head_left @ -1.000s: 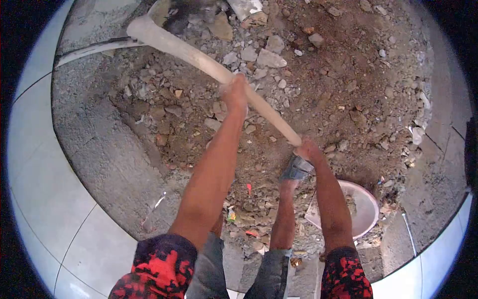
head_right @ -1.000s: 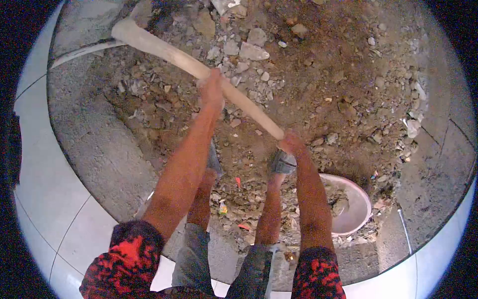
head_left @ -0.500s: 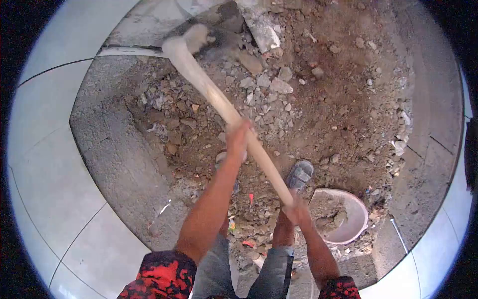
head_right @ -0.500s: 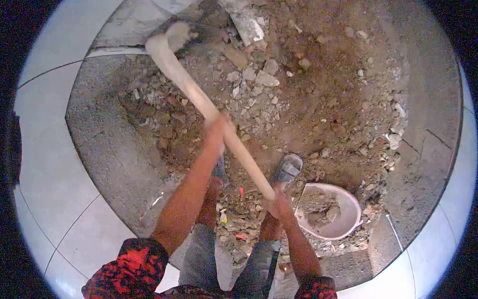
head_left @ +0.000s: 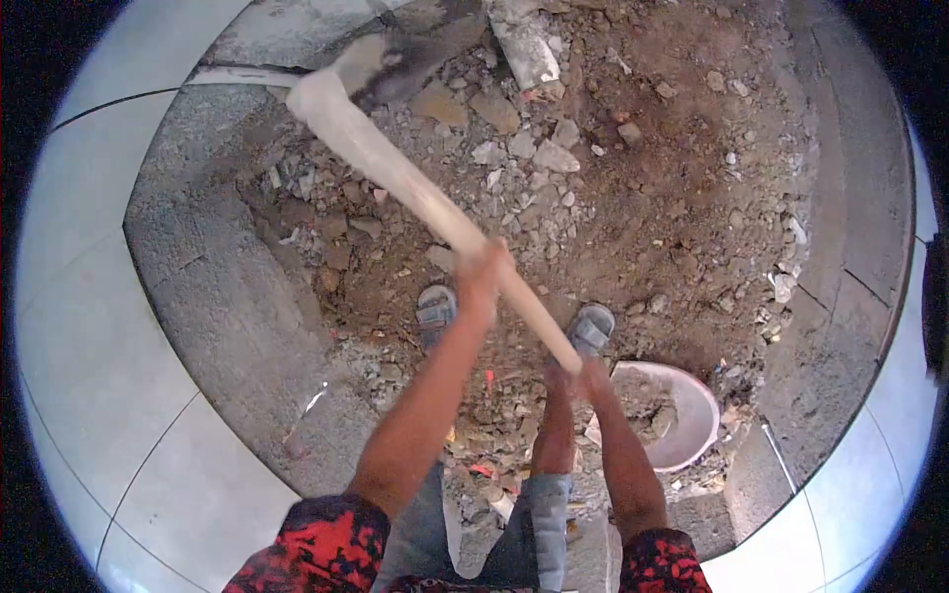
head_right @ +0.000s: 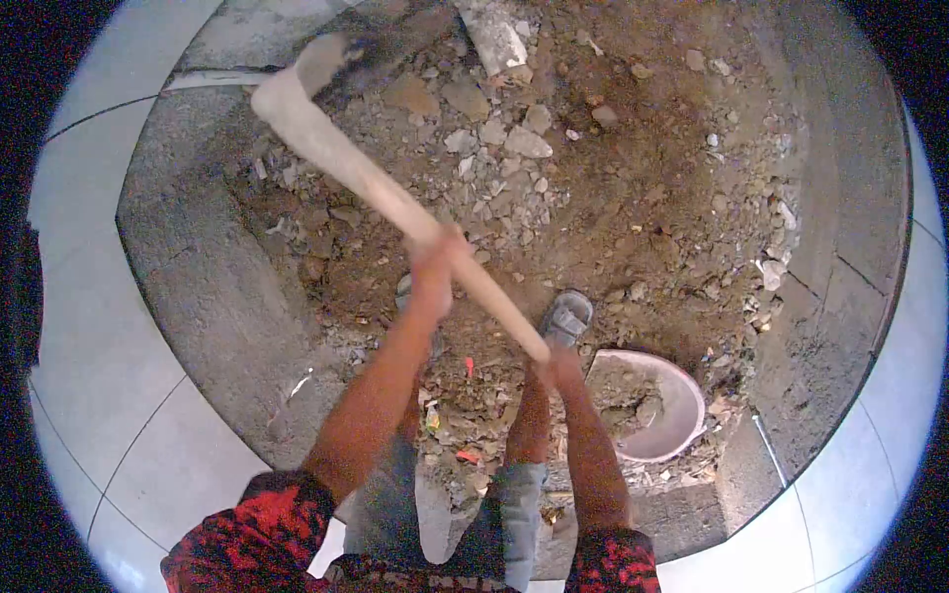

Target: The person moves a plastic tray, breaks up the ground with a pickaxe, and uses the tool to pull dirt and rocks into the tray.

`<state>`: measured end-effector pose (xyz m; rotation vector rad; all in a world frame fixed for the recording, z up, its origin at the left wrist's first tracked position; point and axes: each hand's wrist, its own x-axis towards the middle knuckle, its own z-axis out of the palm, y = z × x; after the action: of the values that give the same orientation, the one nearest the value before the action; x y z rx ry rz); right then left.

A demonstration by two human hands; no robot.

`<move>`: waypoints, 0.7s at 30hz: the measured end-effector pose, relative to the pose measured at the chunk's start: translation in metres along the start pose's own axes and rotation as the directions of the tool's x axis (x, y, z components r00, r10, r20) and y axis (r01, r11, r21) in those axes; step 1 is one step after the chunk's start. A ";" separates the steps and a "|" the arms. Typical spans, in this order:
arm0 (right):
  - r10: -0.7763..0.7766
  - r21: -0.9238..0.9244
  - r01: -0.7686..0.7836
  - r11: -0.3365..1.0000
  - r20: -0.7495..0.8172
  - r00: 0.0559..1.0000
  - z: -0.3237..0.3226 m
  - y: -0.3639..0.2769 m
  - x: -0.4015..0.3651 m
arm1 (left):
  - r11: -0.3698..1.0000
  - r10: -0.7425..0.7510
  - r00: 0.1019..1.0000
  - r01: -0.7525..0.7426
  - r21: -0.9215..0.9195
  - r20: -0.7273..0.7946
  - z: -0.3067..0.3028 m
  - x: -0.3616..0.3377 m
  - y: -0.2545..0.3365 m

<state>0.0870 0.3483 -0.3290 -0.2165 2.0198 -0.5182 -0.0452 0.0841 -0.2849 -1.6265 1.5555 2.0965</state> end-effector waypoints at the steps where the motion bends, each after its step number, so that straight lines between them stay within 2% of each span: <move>1: 0.030 0.061 -0.030 0.998 0.001 1.000 -0.011 -0.012 0.020 | 1.000 0.013 0.999 -0.012 -0.015 0.048 0.003 0.023 0.005; 3: 0.058 0.128 -0.057 0.990 0.002 0.998 -0.015 -0.037 0.027 | 0.999 0.029 0.995 -0.026 -0.025 0.097 0.011 0.054 0.017; 5: 0.191 0.132 -0.189 0.973 -0.001 0.982 -0.025 -0.062 0.014 | 0.996 0.014 1.000 -0.013 0.093 -0.014 0.024 0.064 0.023; 6: 0.192 0.130 -0.190 0.973 -0.001 0.981 -0.029 -0.068 0.002 | 0.996 0.013 1.000 -0.012 0.090 -0.014 0.027 0.062 0.020; 8: 0.031 0.159 0.005 0.987 -0.224 0.974 -0.022 -0.080 -0.044 | 0.996 -0.037 0.999 0.035 0.086 0.022 0.020 0.051 0.012; 10: 0.093 0.277 -0.063 0.959 -0.095 0.991 -0.025 -0.078 -0.079 | 0.991 -0.016 1.000 0.013 0.133 0.019 0.023 0.011 0.012; 11: 0.142 0.294 -0.139 0.946 0.012 0.990 -0.047 -0.090 -0.097 | 0.984 0.011 0.999 -0.017 0.176 0.031 0.028 -0.006 0.014; 12: 0.191 0.300 -0.220 0.928 0.122 0.974 -0.066 -0.099 -0.119 | 0.988 -0.125 0.991 0.120 0.092 0.048 0.025 -0.011 -0.003; 13: 0.199 0.314 -0.223 0.923 0.108 0.974 -0.049 -0.084 -0.141 | 0.962 -0.273 0.959 0.272 0.019 0.074 0.017 -0.020 -0.026; 14: 0.202 0.326 -0.221 0.919 0.091 0.975 -0.034 -0.069 -0.162 | 0.961 -0.275 0.959 0.275 0.011 0.074 0.019 -0.041 -0.025; 16: 0.214 0.311 -0.208 0.927 0.015 0.977 -0.042 -0.084 -0.192 | 0.939 -0.342 0.940 0.341 0.038 0.012 0.024 -0.073 -0.016; 17: 0.230 0.302 -0.206 0.931 -0.044 0.972 -0.044 -0.090 -0.209 | 0.946 -0.309 0.944 0.317 -0.060 0.114 0.016 -0.085 -0.033; 18: 0.224 0.293 -0.203 0.934 -0.040 0.974 -0.037 -0.085 -0.227 | 0.941 -0.265 0.940 0.301 -0.156 0.214 0.008 -0.097 -0.055; 20: 0.363 0.224 -0.393 0.892 0.163 0.918 -0.029 -0.064 -0.257 | 0.894 -0.446 0.884 0.433 0.115 0.138 0.013 -0.131 -0.073; 21: 0.356 0.213 -0.386 0.898 0.165 0.920 -0.028 -0.061 -0.272 | 0.898 -0.429 0.895 0.407 0.169 0.123 0.017 -0.152 -0.070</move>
<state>0.1906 0.4002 -0.0734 0.2793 1.7993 -0.4870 0.0504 0.2046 -0.2179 -1.5370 1.1458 1.7946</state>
